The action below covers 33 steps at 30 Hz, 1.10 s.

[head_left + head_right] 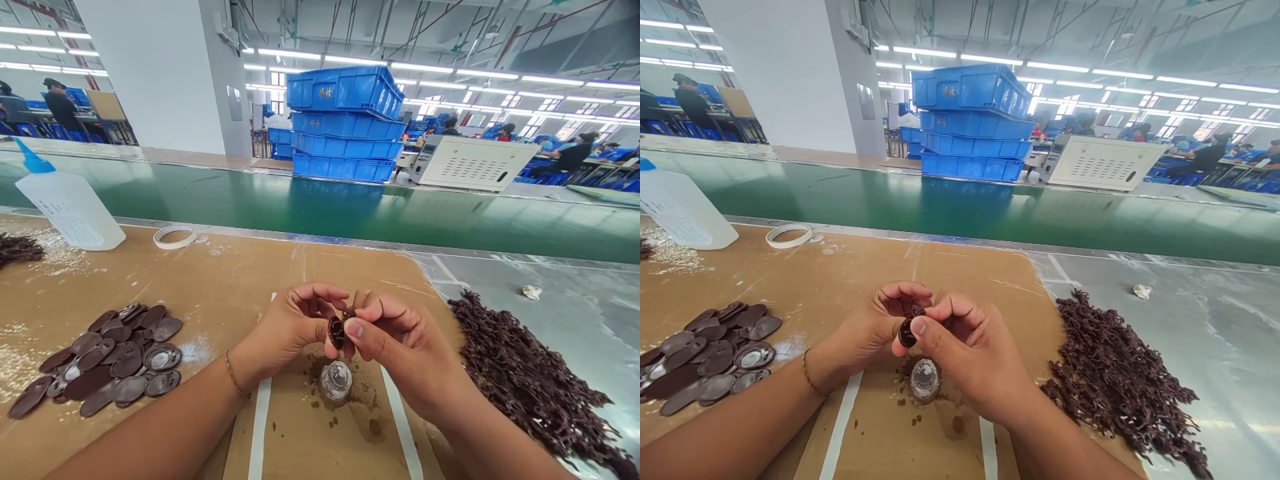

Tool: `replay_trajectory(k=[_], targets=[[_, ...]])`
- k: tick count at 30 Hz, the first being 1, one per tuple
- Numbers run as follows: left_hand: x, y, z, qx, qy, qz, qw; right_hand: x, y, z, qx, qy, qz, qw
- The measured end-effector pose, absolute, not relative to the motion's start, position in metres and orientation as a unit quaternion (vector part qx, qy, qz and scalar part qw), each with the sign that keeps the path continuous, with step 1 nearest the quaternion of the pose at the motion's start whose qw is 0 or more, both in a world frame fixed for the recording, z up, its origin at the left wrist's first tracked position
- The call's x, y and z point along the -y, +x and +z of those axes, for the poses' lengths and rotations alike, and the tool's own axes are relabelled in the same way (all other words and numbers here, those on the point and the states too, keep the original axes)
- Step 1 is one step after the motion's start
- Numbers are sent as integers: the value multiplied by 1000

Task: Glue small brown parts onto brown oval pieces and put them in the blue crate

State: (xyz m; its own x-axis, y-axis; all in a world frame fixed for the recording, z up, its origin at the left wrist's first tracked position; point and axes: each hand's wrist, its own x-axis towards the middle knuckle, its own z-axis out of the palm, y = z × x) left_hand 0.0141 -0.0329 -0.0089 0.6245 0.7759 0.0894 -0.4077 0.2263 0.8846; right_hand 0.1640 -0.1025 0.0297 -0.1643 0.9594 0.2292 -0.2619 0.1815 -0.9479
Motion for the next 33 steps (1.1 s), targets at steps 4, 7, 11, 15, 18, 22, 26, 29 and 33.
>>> replay_trajectory(k=[4,7,11,15,18,22,26,29,33], targets=[[32,14,-8,-167,492,371,770,102,163,28,534,-319,546,562],[32,14,-8,-164,493,373,769,102,163,28,534,-329,530,571],[31,13,-9,-174,499,370,764,102,164,28,535,-344,523,567],[31,13,-9,-202,501,380,751,102,164,27,537,-329,539,559],[31,13,-10,-205,498,391,746,103,163,27,529,-316,552,562],[29,13,-13,-208,496,402,741,104,162,28,525,-306,562,561],[27,13,-15,-189,492,397,752,105,161,28,528,-302,564,559],[27,13,-15,-181,489,390,759,104,161,27,524,-300,564,564],[27,13,-13,-172,484,388,765,104,161,27,513,-305,569,566]])
